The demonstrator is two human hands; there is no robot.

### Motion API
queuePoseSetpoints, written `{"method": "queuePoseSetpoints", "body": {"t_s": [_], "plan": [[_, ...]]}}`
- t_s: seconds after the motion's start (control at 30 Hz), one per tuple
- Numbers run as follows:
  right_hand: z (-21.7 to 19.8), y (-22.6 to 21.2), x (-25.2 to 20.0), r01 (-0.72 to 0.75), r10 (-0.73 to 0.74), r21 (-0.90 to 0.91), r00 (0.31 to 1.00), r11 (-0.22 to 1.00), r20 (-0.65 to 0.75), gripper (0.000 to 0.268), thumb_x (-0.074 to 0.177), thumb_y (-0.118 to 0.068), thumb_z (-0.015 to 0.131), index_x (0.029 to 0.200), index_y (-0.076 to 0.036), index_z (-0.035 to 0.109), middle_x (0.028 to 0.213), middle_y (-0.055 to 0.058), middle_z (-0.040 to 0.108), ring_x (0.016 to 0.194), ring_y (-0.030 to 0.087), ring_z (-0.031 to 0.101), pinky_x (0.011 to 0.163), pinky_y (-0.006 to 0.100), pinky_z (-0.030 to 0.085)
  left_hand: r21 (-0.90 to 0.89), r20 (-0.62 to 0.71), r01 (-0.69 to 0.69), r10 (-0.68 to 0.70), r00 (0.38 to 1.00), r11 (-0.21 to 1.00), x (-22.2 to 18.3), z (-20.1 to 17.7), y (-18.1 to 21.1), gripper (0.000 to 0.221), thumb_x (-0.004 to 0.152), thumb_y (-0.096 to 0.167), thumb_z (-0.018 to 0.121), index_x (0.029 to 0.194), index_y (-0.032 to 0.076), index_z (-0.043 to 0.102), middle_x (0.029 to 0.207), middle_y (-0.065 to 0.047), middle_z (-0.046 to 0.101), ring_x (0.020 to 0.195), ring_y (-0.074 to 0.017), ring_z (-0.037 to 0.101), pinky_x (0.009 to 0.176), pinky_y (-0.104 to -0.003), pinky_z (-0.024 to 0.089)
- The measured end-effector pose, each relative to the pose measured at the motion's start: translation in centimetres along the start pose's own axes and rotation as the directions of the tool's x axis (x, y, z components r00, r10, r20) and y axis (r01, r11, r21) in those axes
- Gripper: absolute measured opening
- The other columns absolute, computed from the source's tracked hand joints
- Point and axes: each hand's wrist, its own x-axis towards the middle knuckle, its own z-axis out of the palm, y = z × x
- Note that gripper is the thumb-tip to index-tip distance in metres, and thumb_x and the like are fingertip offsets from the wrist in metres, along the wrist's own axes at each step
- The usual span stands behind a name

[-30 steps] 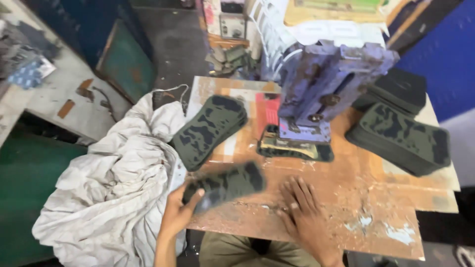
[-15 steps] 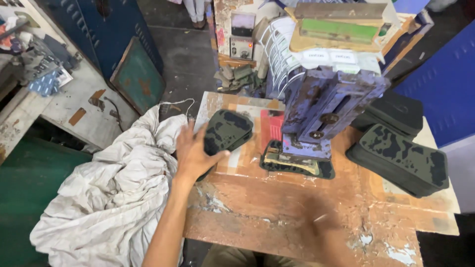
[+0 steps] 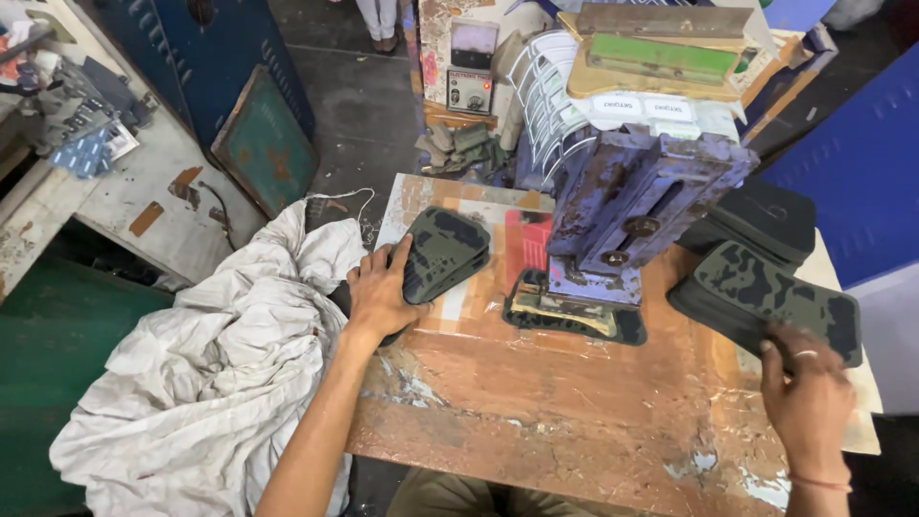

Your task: Operate a manual press machine to process pre-cut material pieces.

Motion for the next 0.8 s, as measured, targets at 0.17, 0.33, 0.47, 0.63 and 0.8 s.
{"method": "queuePoseSetpoints", "body": {"t_s": [0.17, 0.33, 0.47, 0.63, 0.8], "plan": [[-0.1, 3.1, 3.0, 0.224, -0.275, -0.253, 0.943, 0.941, -0.188, 0.03, 0.102, -0.032, 0.07, 0.124, -0.012, 0.071, 0.125, 0.007, 0.074, 0.108, 0.023, 0.073, 0.097, 0.031, 0.059, 0.004, 0.0, -0.009, 0.009, 1.0, 1.0, 0.4, 0.3, -0.1, 0.124, 0.052, 0.042, 0.095, 0.157, 0.02, 0.033, 0.143, -0.014, 0.047, 0.129, -0.0373, 0.044, 0.099, -0.058, 0.035], [0.6, 7.2, 4.9, -0.01, 0.007, 0.018, 0.991, 1.0, 0.132, 0.024, 0.095, -0.04, 0.083, 0.108, -0.019, 0.082, 0.096, 0.006, 0.077, 0.077, 0.022, 0.072, 0.073, 0.034, 0.056, 0.0, -0.064, -0.034, 0.034, 0.997, 0.999, 0.0, 0.8, -0.5, 0.124, 0.052, 0.042, 0.094, 0.158, 0.02, 0.035, 0.144, -0.014, 0.048, 0.129, -0.0386, 0.045, 0.102, -0.059, 0.034], [0.9, 7.5, 5.0, -0.118, 0.088, 0.153, 0.978, 0.981, 0.188, 0.027, 0.092, -0.037, 0.081, 0.113, -0.019, 0.081, 0.085, 0.008, 0.075, 0.071, 0.021, 0.072, 0.074, 0.036, 0.056, -0.009, 0.028, 0.012, -0.012, 1.0, 1.0, 0.0, -0.2, 0.5, 0.122, 0.053, 0.039, 0.094, 0.158, 0.022, 0.034, 0.148, -0.015, 0.045, 0.133, -0.0387, 0.042, 0.105, -0.06, 0.033], [-1.3, -3.5, -0.6, 0.221, -0.156, 0.215, 0.947, 0.951, -0.281, 0.027, 0.111, -0.015, 0.054, 0.102, 0.011, 0.053, 0.09, 0.023, 0.061, 0.072, 0.036, 0.06, 0.06, 0.044, 0.044, 0.104, -0.503, -0.284, 0.297, 0.812, 0.953, -3.9, -2.3, 6.1, 0.087, 0.075, 0.039, 0.084, 0.147, 0.015, 0.043, 0.148, -0.024, 0.054, 0.135, -0.0433, 0.051, 0.112, -0.063, 0.038], [3.1, -11.0, -11.7, 0.123, -0.122, 0.454, 0.992, 0.883, -0.032, 0.024, 0.097, -0.017, 0.058, 0.111, -0.001, 0.067, 0.109, 0.014, 0.067, 0.097, 0.031, 0.057, 0.085, 0.045, 0.044, -0.673, 0.183, 0.157, -0.042, 0.982, 0.723, -5.3, 2.8, 9.4, 0.077, 0.092, 0.044, 0.069, 0.155, 0.012, 0.038, 0.1, -0.009, 0.076, 0.071, -0.0169, 0.076, 0.063, -0.034, 0.06]]}}
